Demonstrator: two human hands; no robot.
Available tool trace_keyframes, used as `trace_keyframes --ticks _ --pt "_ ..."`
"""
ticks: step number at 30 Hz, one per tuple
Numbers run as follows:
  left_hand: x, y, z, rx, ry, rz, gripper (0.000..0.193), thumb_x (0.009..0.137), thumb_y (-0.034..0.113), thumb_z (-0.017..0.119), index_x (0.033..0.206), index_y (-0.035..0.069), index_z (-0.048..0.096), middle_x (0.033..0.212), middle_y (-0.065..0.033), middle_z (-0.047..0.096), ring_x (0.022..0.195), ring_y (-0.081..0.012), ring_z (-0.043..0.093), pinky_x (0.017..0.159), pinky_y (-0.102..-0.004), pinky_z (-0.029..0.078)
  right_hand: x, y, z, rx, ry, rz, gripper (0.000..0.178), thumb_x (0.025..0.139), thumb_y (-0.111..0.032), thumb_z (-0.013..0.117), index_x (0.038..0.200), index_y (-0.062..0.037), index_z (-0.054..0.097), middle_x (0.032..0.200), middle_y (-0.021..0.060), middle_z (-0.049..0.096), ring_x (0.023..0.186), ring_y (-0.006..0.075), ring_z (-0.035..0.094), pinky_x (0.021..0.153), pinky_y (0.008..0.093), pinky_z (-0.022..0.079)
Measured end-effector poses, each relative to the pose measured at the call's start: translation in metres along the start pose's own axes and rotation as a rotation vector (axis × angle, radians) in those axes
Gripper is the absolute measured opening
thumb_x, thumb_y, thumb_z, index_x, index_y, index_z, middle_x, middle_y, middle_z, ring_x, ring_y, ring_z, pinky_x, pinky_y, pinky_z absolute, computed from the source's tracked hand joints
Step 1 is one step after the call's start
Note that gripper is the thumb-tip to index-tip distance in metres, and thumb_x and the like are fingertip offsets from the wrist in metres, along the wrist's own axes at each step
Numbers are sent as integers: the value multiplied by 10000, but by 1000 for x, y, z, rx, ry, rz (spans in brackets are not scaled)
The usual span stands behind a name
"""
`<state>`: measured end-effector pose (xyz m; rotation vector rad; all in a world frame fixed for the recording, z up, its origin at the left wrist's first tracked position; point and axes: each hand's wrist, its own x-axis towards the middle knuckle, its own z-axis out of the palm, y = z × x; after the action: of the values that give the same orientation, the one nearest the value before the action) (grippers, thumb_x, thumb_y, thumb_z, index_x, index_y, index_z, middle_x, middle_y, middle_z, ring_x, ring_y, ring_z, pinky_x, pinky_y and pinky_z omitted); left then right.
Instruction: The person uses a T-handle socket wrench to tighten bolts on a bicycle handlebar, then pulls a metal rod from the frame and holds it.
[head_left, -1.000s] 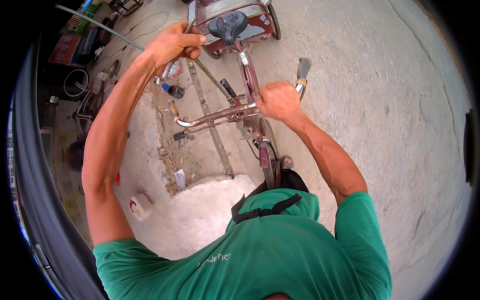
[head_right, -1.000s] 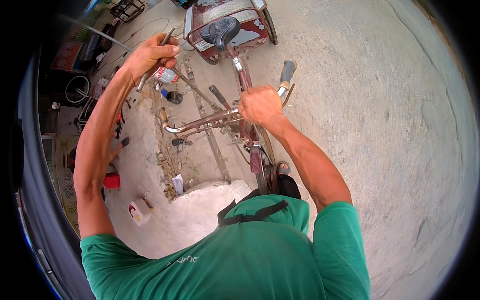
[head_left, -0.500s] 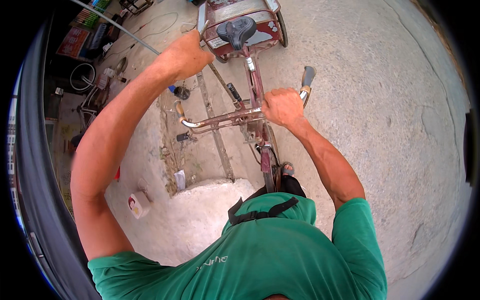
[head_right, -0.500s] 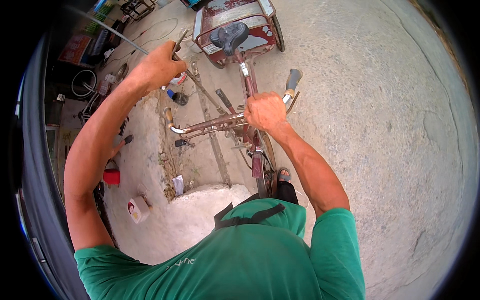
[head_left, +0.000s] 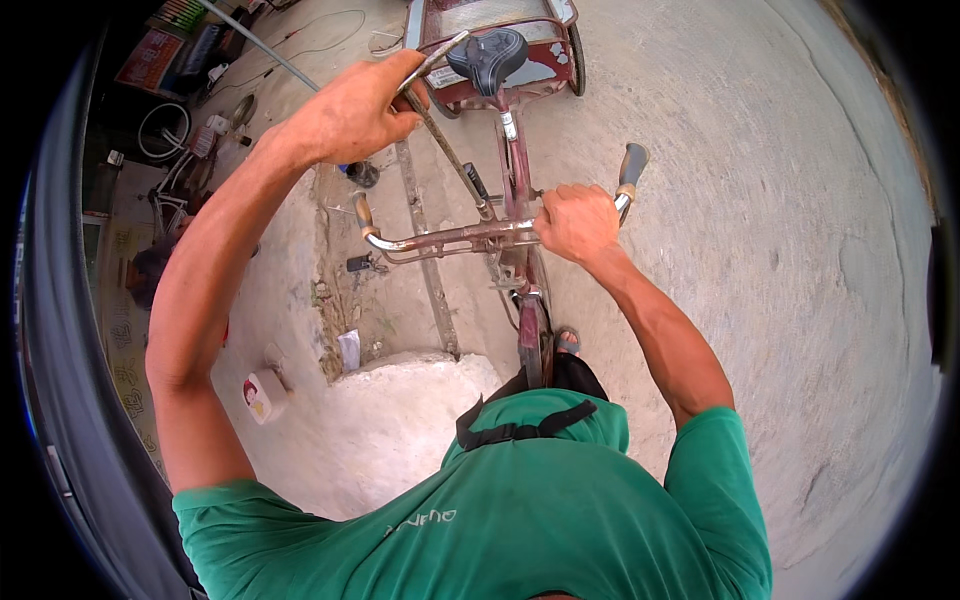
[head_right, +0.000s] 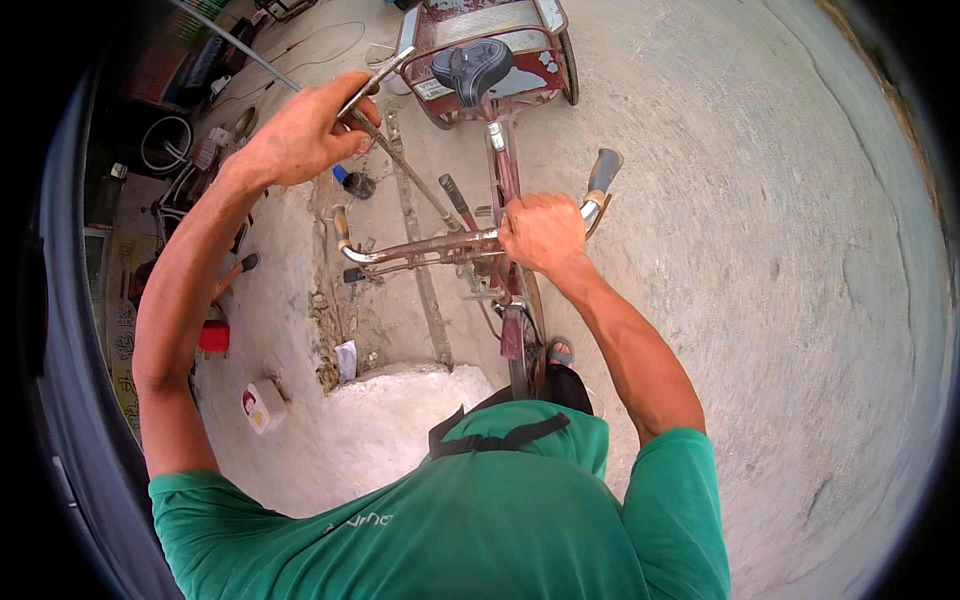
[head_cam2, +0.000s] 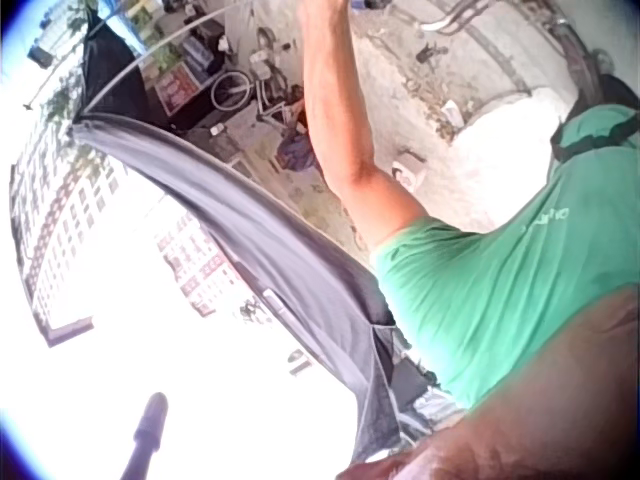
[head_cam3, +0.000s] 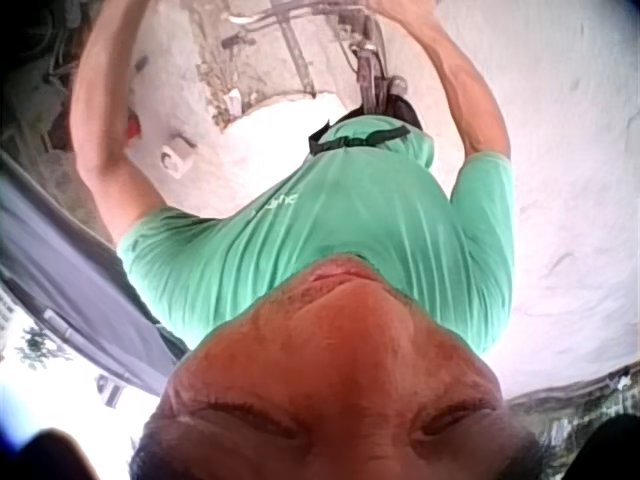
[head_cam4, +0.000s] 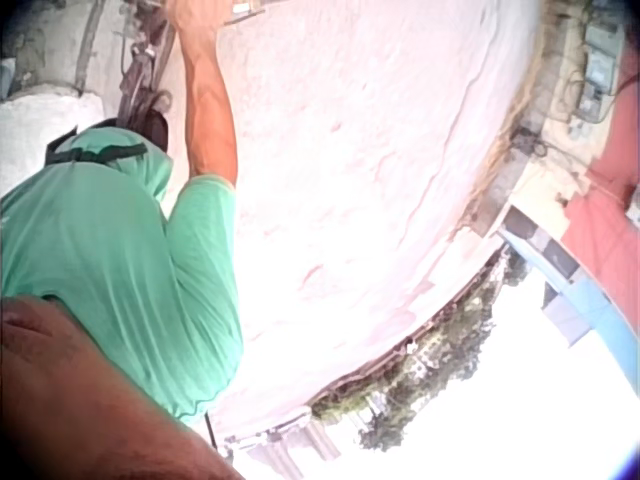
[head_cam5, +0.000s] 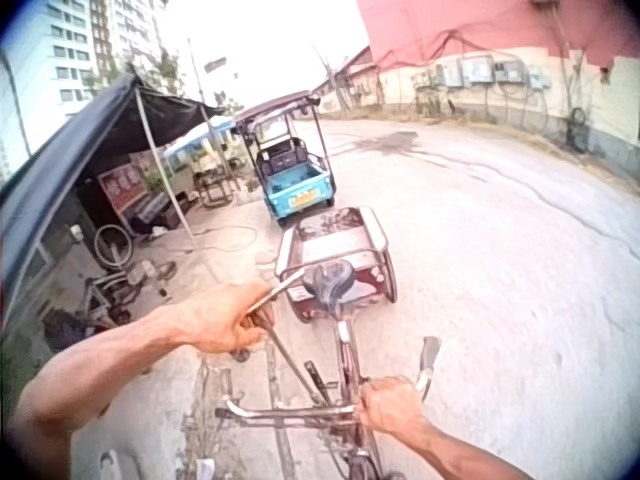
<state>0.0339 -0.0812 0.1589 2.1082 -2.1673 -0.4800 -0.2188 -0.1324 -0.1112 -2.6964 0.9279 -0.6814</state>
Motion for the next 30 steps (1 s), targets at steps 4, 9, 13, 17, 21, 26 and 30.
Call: trace_keyframes --ticks 4,9,13,17,21,26,30 --pt "-3 -4 -2 28 14 53 394 931 124 707 1260 -5 533 1111 -191 745 955 -335 744 844 -468 579 2 -2 2 49 112 -48 166 782 -190 690 683 -56 681 693 120 671 664 324 665 671 470 514" --pt "0 27 9 486 70 -154 465 934 293 743 1217 15 501 1088 -230 750 999 -432 723 807 -541 560 3 1 -3 2 49 -34 169 807 -230 696 732 -79 707 728 104 692 714 306 686 700 453 509" --pt "-10 46 33 507 286 -136 442 938 344 741 1146 25 517 956 -226 759 958 -439 728 781 -546 560 1 3 1 -11 54 -35 178 810 -251 696 739 -90 725 744 95 707 727 297 697 707 444 513" --pt "-6 45 28 442 276 -146 445 931 389 762 1108 34 560 854 -205 753 868 -443 733 750 -547 562 2 0 -2 -39 34 -26 180 806 -254 697 737 -90 723 734 91 699 708 296 695 688 443 514" --pt "-5 20 23 439 300 -44 479 901 413 803 1126 43 598 800 -178 745 809 -425 736 714 -531 561 2 -1 0 -29 56 -33 174 798 -251 703 732 -91 716 724 85 691 700 291 691 679 444 512" --pt "-5 -9 20 370 312 127 509 859 410 854 1158 63 634 749 -155 726 754 -382 734 669 -479 548 0 -3 0 -27 61 -32 163 783 -240 717 713 -93 707 726 80 687 697 286 683 679 442 510" --pt "-3 -24 19 361 337 230 534 848 456 855 1153 71 645 741 -151 714 716 -360 726 645 -465 535 1 -2 1 -37 67 -33 167 780 -237 717 707 -88 702 722 81 683 693 286 677 683 440 510"
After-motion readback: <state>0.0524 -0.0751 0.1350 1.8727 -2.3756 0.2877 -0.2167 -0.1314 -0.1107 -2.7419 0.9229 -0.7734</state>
